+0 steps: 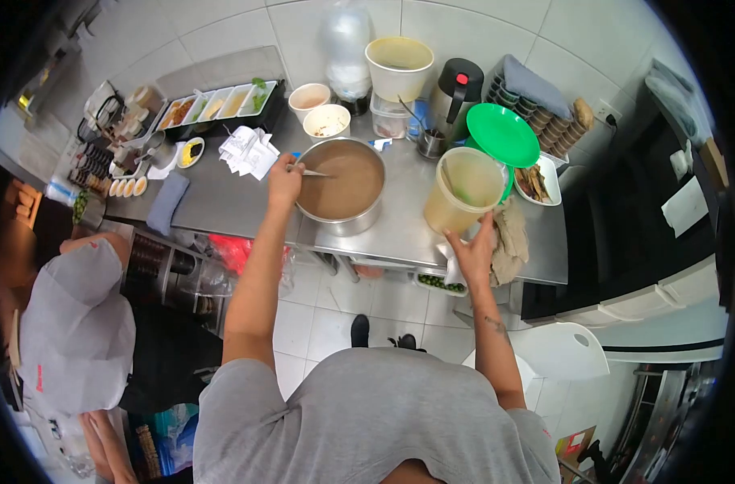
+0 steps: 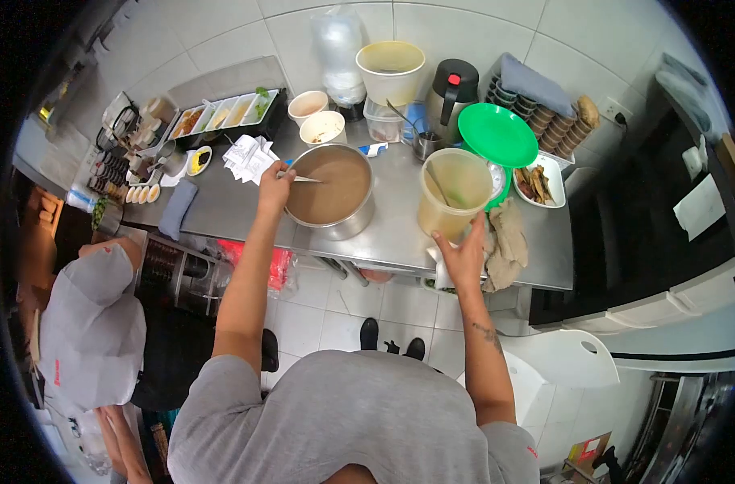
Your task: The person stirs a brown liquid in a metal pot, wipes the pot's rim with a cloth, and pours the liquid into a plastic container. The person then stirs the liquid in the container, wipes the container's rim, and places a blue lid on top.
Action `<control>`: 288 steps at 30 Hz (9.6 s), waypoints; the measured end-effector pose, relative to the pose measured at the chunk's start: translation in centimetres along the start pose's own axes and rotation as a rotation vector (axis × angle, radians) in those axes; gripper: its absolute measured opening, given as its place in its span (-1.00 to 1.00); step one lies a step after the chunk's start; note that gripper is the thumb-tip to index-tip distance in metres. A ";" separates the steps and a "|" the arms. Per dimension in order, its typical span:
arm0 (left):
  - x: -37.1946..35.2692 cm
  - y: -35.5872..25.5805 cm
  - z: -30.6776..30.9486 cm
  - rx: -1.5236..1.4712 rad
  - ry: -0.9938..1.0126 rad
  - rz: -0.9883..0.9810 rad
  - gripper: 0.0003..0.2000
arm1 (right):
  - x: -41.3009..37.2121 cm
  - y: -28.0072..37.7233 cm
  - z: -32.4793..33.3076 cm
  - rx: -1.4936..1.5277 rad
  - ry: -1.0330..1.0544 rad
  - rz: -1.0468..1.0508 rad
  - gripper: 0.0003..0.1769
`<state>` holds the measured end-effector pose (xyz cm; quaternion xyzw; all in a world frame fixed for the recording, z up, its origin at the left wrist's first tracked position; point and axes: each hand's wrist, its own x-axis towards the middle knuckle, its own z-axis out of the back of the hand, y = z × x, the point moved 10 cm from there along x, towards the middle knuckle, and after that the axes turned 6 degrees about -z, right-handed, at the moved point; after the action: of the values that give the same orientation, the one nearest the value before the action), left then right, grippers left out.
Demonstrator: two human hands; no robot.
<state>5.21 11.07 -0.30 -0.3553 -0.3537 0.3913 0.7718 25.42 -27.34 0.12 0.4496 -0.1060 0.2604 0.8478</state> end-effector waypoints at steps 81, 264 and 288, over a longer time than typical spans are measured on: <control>1.7 -14.2 9.5 0.218 0.059 -0.214 -0.87 | -7.3 13.8 -16.4 1.394 0.840 -0.710 -0.47; 4.6 -30.6 0.0 0.744 0.099 -0.576 -0.77 | -8.7 6.9 -17.3 1.509 0.779 -1.257 -0.40; 4.3 -31.3 -0.5 0.754 0.102 -0.609 -0.78 | 3.8 17.2 -2.0 1.179 0.433 -0.011 -0.70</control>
<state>18.57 0.84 26.42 0.0498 -0.2370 0.2306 0.9424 19.31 -16.51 12.72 0.7792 0.2320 0.3560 0.4607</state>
